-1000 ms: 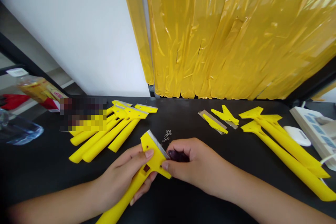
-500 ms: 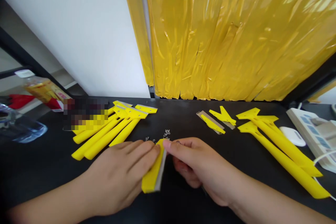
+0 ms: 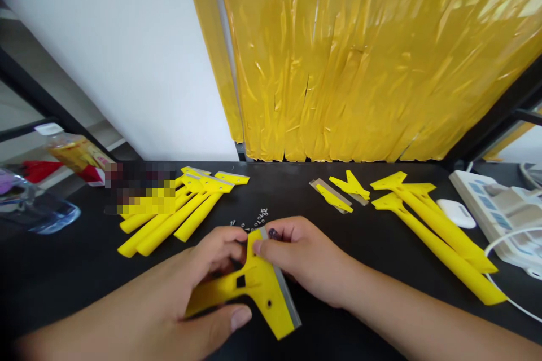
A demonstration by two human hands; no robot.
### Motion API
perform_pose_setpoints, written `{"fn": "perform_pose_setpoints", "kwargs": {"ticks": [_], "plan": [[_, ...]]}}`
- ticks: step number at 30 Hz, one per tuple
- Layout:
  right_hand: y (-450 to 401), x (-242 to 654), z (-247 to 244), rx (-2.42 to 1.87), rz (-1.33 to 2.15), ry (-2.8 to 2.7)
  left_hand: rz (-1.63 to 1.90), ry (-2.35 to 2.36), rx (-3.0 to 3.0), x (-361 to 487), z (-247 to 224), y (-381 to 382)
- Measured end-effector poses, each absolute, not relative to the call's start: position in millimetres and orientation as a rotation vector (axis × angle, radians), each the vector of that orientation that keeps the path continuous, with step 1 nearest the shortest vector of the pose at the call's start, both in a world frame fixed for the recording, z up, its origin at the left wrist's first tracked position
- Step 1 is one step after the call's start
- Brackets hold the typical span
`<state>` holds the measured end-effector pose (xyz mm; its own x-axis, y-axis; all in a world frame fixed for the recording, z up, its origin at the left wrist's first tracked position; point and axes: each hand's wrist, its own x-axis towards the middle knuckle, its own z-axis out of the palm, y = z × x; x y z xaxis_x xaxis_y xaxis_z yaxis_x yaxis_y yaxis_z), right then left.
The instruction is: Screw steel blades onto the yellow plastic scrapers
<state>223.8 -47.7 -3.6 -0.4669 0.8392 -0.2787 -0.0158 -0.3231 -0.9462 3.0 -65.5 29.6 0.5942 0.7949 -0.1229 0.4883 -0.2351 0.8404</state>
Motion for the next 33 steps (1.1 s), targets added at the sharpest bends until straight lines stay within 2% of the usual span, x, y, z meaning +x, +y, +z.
{"fn": "perform_pose_setpoints", "kwargs": {"ticks": [3,8,17,21,24,33], "plan": [[-51,227,2,-1.060,1.733,-1.567,0.142,0.773,1.199,11,26,-59],[-57,229,3,-1.143,1.809,-1.620,0.179,0.721,0.897,20,-1,-53],[-52,223,-8,-1.333,1.484,-1.734,0.230,0.785,0.825,11,-24,-42],[-35,233,-24,-1.477,1.032,-1.896,0.367,0.876,0.812,4,-16,-34],[-23,241,-36,-1.401,0.674,-2.154,0.502,0.944,0.846,-2,-8,-27],[-21,239,-40,-1.346,0.364,-2.514,0.655,0.971,0.952,-10,-2,-17]]}}
